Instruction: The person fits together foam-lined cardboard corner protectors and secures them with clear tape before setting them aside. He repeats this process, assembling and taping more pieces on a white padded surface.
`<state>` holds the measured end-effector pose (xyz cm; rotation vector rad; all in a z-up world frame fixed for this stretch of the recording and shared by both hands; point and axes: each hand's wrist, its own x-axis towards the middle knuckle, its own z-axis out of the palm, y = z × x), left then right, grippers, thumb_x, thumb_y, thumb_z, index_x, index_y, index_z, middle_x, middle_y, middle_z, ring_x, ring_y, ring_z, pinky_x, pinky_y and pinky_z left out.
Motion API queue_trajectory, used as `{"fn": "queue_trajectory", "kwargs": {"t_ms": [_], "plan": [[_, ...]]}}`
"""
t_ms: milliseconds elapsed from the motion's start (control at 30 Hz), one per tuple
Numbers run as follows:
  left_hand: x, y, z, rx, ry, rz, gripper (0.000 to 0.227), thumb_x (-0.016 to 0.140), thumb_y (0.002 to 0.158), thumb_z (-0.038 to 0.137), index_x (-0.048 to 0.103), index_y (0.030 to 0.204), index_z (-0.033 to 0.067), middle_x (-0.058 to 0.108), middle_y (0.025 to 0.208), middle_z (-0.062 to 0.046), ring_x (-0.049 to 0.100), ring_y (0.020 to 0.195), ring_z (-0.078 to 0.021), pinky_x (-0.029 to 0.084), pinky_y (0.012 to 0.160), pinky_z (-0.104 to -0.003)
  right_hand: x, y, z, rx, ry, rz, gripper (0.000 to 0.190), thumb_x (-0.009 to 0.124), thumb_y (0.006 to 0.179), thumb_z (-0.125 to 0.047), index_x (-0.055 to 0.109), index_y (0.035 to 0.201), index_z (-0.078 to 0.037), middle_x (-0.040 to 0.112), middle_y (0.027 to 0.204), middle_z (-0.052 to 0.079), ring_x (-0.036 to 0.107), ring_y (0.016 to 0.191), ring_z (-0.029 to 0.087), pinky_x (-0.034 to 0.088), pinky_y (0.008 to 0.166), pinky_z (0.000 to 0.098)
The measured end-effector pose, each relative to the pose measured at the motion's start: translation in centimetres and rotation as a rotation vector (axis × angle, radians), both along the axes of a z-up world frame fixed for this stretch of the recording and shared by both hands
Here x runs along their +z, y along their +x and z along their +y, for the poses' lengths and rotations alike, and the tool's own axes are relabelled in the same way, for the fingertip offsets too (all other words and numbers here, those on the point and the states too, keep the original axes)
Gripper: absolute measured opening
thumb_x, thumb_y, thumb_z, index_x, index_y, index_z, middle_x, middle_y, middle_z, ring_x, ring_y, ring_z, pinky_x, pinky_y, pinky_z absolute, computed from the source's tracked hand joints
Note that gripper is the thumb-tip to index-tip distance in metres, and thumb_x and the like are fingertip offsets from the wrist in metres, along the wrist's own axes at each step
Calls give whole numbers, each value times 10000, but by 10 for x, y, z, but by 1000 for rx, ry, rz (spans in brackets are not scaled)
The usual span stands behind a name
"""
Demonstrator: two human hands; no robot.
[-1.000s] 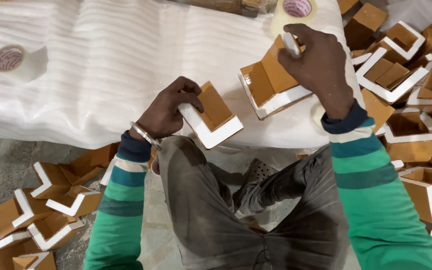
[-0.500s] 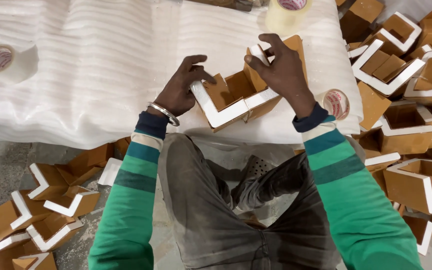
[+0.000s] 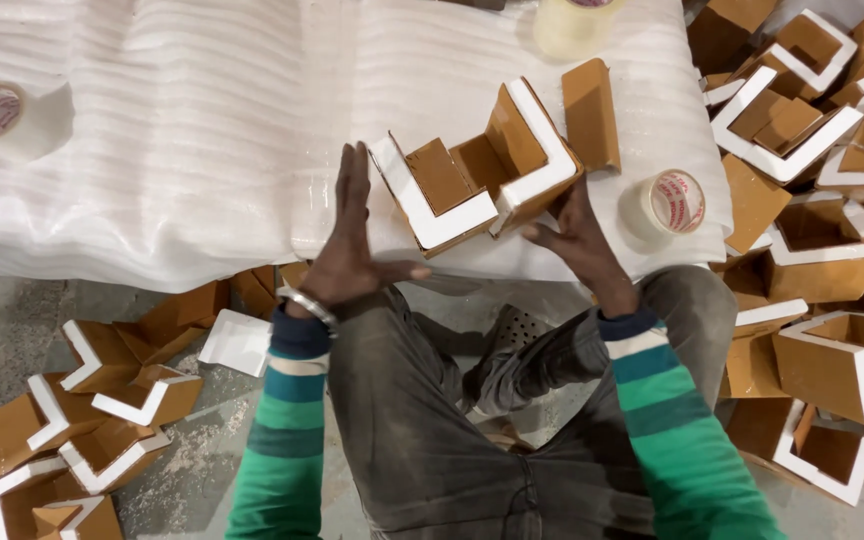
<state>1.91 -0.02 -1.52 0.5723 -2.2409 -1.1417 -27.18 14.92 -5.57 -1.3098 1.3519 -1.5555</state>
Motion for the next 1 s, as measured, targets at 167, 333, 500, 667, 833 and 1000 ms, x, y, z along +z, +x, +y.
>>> {"fn": "queue_trajectory", "kwargs": {"t_ms": [167, 333, 500, 667, 833, 1000], "plan": [[-11, -21, 7, 91, -127, -35, 1577, 1061, 487, 383, -14, 1631, 240, -193, 1664, -227, -31, 1573, -462, 318, 1179, -630, -23, 5, -15, -26, 0, -11, 959, 810, 907, -131, 191, 1640, -126, 374, 1614, 98, 368, 1527, 265, 354, 1255, 421], [-10, -21, 3, 98, 25, -124, 1375, 1028, 593, 305, 125, 1630, 296, -130, 1702, -216, 38, 1600, -437, 504, 1101, -592, -31, 0, -20, -42, -39, -58, 880, 770, 945, -89, 224, 1634, -130, 410, 1585, 76, 407, 1499, 230, 373, 1226, 413], [-8, -21, 1, 90, 28, -132, 1359, 1023, 604, 262, 126, 1624, 311, -87, 1690, -218, 38, 1591, -453, 503, 1088, -604, -26, 6, -24, -51, -41, -56, 844, 774, 954, -95, 265, 1626, -136, 432, 1571, 73, 424, 1493, 232, 394, 1250, 419], [-10, -23, -1, 91, 23, -154, 1373, 1018, 588, 259, 112, 1617, 320, -65, 1678, -231, 58, 1577, -464, 505, 1081, -604, -27, 12, -25, -61, -46, -22, 833, 792, 957, -114, 286, 1618, -145, 445, 1574, 81, 422, 1505, 242, 364, 1243, 429], [-9, -25, -1, 111, -11, -168, 1380, 1024, 593, 288, 110, 1626, 286, -21, 1666, -265, 53, 1568, -483, 494, 1097, -583, -27, 17, -26, -100, -63, 4, 871, 803, 946, -181, 253, 1620, -144, 431, 1581, 83, 399, 1511, 246, 357, 1236, 431], [17, -25, 9, 187, 6, -101, 1274, 948, 664, 428, 142, 1627, 214, 195, 1598, -309, 382, 1410, -470, 583, 989, -508, -1, 13, -24, -173, -88, 113, 812, 814, 956, -227, 304, 1576, -107, 480, 1518, 104, 462, 1446, 237, 438, 1207, 410]]}}
